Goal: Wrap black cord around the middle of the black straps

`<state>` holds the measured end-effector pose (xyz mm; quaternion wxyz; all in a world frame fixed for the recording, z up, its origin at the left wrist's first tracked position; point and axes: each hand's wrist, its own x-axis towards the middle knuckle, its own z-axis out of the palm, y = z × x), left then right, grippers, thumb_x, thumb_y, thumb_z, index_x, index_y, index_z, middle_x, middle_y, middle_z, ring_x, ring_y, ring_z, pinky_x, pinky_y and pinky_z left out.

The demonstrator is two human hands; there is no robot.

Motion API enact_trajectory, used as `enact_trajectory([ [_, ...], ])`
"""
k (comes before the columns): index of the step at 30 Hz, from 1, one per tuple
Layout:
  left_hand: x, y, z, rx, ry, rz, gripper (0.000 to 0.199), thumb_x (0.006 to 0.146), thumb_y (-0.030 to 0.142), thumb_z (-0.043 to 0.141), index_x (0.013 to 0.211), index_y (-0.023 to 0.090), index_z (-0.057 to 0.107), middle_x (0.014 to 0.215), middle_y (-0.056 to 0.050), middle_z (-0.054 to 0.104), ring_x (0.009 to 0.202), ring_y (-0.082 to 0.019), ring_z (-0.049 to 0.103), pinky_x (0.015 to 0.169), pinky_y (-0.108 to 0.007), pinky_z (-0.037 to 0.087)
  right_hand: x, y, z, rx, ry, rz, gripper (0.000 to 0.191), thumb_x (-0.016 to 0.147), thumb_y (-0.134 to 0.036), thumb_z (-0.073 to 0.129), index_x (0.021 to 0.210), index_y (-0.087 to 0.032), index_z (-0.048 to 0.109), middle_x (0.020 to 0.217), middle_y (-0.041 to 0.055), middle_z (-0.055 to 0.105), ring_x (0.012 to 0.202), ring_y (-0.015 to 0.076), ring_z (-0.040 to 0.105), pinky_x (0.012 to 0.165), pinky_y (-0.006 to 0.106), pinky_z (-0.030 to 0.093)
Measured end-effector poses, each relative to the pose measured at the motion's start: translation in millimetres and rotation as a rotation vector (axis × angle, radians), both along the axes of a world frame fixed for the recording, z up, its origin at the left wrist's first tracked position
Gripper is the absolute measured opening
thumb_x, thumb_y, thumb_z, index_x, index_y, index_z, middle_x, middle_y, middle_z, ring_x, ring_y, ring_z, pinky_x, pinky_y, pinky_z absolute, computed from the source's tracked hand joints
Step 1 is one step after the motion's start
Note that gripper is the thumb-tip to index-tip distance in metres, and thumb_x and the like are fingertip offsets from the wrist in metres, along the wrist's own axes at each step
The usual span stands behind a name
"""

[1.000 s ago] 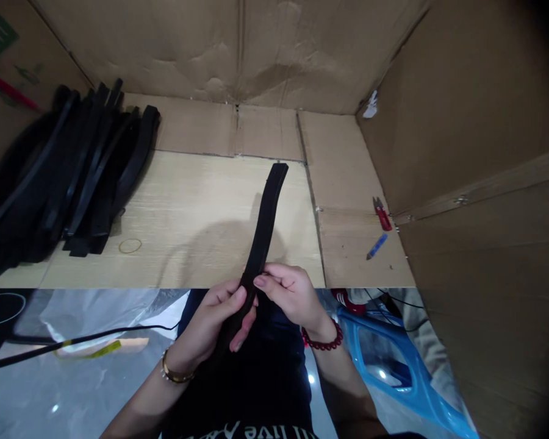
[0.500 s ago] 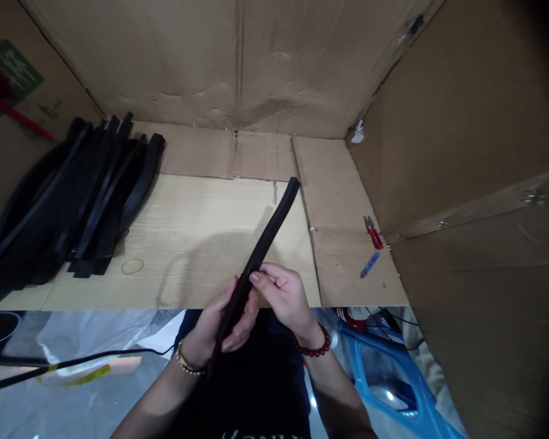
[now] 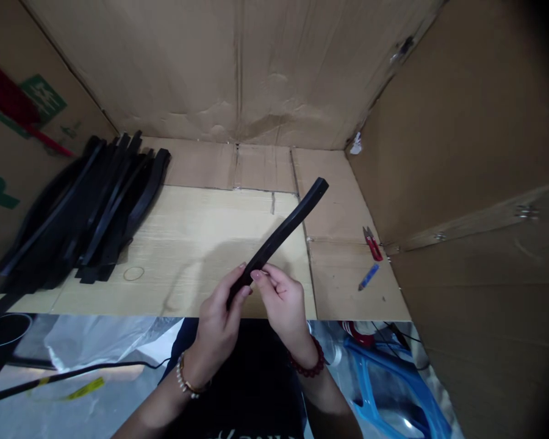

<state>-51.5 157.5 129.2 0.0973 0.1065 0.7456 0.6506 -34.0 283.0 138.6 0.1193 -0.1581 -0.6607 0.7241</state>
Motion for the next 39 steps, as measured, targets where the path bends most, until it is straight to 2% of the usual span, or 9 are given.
enact_trajectory([
  [2,-0.3,5.5,3.9,0.072,-0.07,0.015,0.033,0.086,0.024,0.066,0.119,0.025,0.061,0.104,-0.005,0.07,0.077,-0.015,0.066,0.069,-0.025,0.054,0.6,6.3,1.9,-0.086,0.033,0.053,0.027,0.086,-0.042,0.062,0.093,-0.017,0.071,0.075,0.0052,0.071,0.067,0.0163,0.065,0.061,0.026,0.055],
  [6,-1.6,17.3,17.8,0.217,-0.252,-0.016,0.033,0.087,0.033,0.066,0.116,0.024,0.054,0.073,0.003,0.064,0.046,-0.006,0.049,0.04,-0.016,0.038,0.5,18.9,2.9,-0.165,0.069,0.118,0.03,0.085,-0.044,0.065,0.092,-0.016,0.071,0.065,0.0019,0.064,0.06,0.0132,0.058,0.054,0.023,0.049],
  [12,-5.9,18.3,30.8,0.35,-0.43,-0.138,0.032,0.089,0.036,0.063,0.114,0.027,0.046,0.07,0.005,0.062,0.039,-0.005,0.047,0.036,-0.013,0.035,-3.7,31.0,4.3,-0.161,0.079,0.29,0.028,0.088,-0.041,0.063,0.099,-0.016,0.07,0.069,0.0013,0.067,0.058,0.0117,0.06,0.056,0.023,0.048],
  [15,-11.1,13.4,34.1,0.415,-0.495,-0.201,0.029,0.089,0.037,0.062,0.11,0.026,0.046,0.068,0.005,0.062,0.036,-0.005,0.046,0.033,-0.012,0.034,-6.3,33.3,5.1,-0.098,0.06,0.252,0.032,0.086,-0.045,0.065,0.097,-0.015,0.068,0.072,0.003,0.069,0.057,0.0122,0.06,0.056,0.025,0.048],
  [20,-29.6,-3.0,35.5,0.478,-0.671,-0.371,0.019,0.091,0.038,0.058,0.1,0.025,0.046,0.066,0.006,0.059,0.031,-0.003,0.042,0.031,-0.011,0.032,-15.5,27.5,5.3,0.002,0.061,0.22,0.044,0.082,-0.051,0.067,0.109,-0.016,0.064,0.054,-0.0042,0.055,0.05,0.0114,0.051,0.047,0.022,0.04],
  [24,-48.3,-21.5,28.7,0.526,-0.813,-0.48,0.024,0.088,0.042,0.062,0.098,0.027,0.045,0.063,0.008,0.056,0.029,-0.002,0.037,0.028,-0.01,0.029,-24.3,16.5,0.8,0.117,0.122,0.214,0.037,0.086,-0.046,0.063,0.106,-0.015,0.067,0.05,-0.0041,0.05,0.053,0.0137,0.054,0.047,0.023,0.04],
  [27,-54.7,-30.7,23.3,0.533,-0.902,-0.531,0.03,0.085,0.044,0.066,0.098,0.027,0.045,0.064,0.009,0.055,0.029,-0.001,0.035,0.028,-0.01,0.027,-25.1,10.2,-3.2,0.341,0.136,0.146,0.029,0.09,-0.039,0.058,0.103,-0.015,0.069,0.053,-0.0021,0.059,0.047,0.0122,0.052,0.044,0.023,0.039],
  [32,-49.9,-35.0,19.7,0.44,-0.654,-0.358,0.028,0.088,0.04,0.063,0.105,0.024,0.049,0.068,0.004,0.062,0.033,-0.003,0.043,0.032,-0.011,0.032,-17.9,4.9,-1.4,0.747,0.257,0.087,0.021,0.095,-0.024,0.053,0.095,-0.019,0.073,0.081,0.0036,0.076,0.062,0.0143,0.068,0.059,0.023,0.05],
  [39,-44.0,-30.0,14.9,0.376,-0.582,-0.331,0.032,0.087,0.041,0.064,0.11,0.023,0.051,0.067,0.004,0.063,0.035,-0.004,0.043,0.031,-0.012,0.03,-9.2,13.1,1.2,0.834,0.285,0.054,0.021,0.096,-0.021,0.053,0.087,-0.017,0.072,0.077,0.0045,0.075,0.062,0.0138,0.067,0.059,0.022,0.049],
])
